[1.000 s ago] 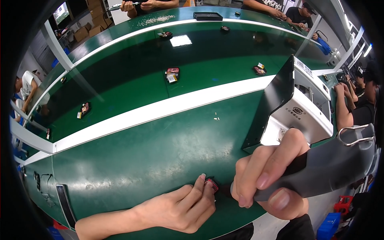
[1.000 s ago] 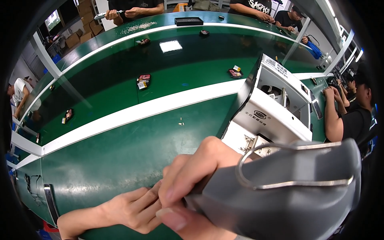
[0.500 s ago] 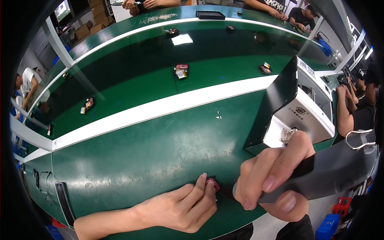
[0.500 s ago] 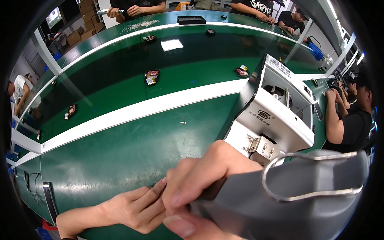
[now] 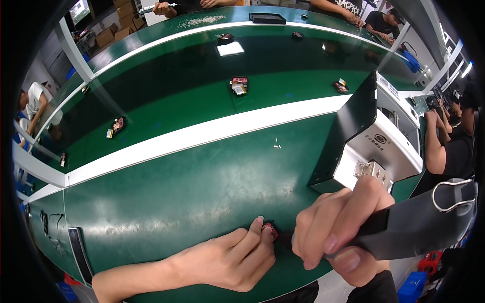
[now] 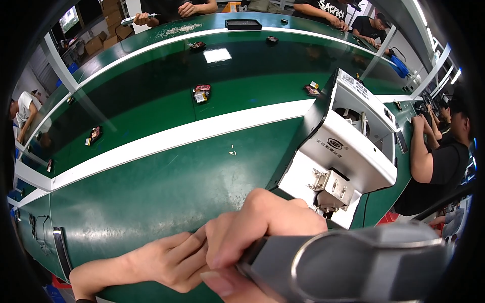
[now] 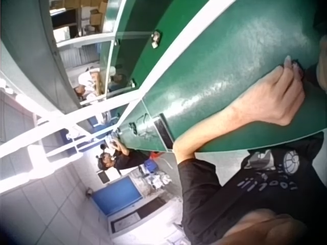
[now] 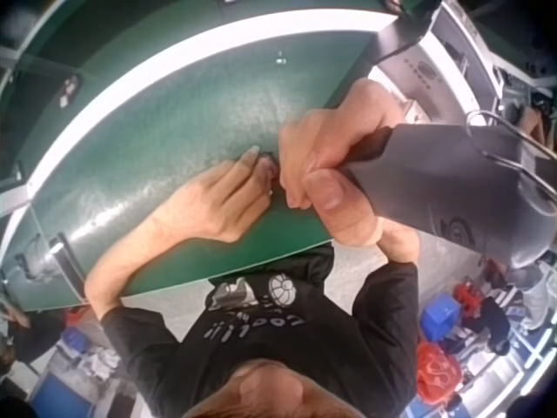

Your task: Assembling small electronic modules using an electric screwdriver on a factory production line.

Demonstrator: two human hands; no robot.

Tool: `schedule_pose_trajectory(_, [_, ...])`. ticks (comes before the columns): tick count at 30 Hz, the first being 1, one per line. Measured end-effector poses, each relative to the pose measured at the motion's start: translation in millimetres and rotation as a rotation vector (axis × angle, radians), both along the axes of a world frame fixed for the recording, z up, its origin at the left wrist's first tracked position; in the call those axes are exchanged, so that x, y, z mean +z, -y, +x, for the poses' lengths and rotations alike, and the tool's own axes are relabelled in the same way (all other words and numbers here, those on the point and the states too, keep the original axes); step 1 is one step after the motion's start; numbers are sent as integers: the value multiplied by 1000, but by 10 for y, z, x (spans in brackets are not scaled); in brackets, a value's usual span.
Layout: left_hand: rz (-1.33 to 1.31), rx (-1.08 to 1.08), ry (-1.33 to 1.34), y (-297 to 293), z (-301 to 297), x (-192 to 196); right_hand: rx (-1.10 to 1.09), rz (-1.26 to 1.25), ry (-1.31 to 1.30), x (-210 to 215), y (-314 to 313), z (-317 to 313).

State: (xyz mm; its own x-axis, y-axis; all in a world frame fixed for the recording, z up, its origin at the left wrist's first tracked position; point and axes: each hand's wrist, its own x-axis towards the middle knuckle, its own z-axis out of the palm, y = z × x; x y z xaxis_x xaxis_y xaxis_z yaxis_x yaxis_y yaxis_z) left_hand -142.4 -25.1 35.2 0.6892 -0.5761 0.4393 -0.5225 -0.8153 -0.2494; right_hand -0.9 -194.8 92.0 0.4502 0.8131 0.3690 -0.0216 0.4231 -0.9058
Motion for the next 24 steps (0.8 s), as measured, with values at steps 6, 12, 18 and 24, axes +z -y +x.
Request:
schedule_pose_trajectory(6, [-57,-1,-15,-21,12,-46,-10,109,-101,-116,-110,-59])
schedule_pose_trajectory(12, [-97,5,-23,26,6,36,-10,30,-84,-102,-11,-78])
schedule_pose_trajectory(18, [-123,27,33,-312,655,-4,-295,427,106,318,94,-124])
schedule_pose_trajectory(24, [-804,332,22,-791,1630,81,-271,479,185,448,242,24])
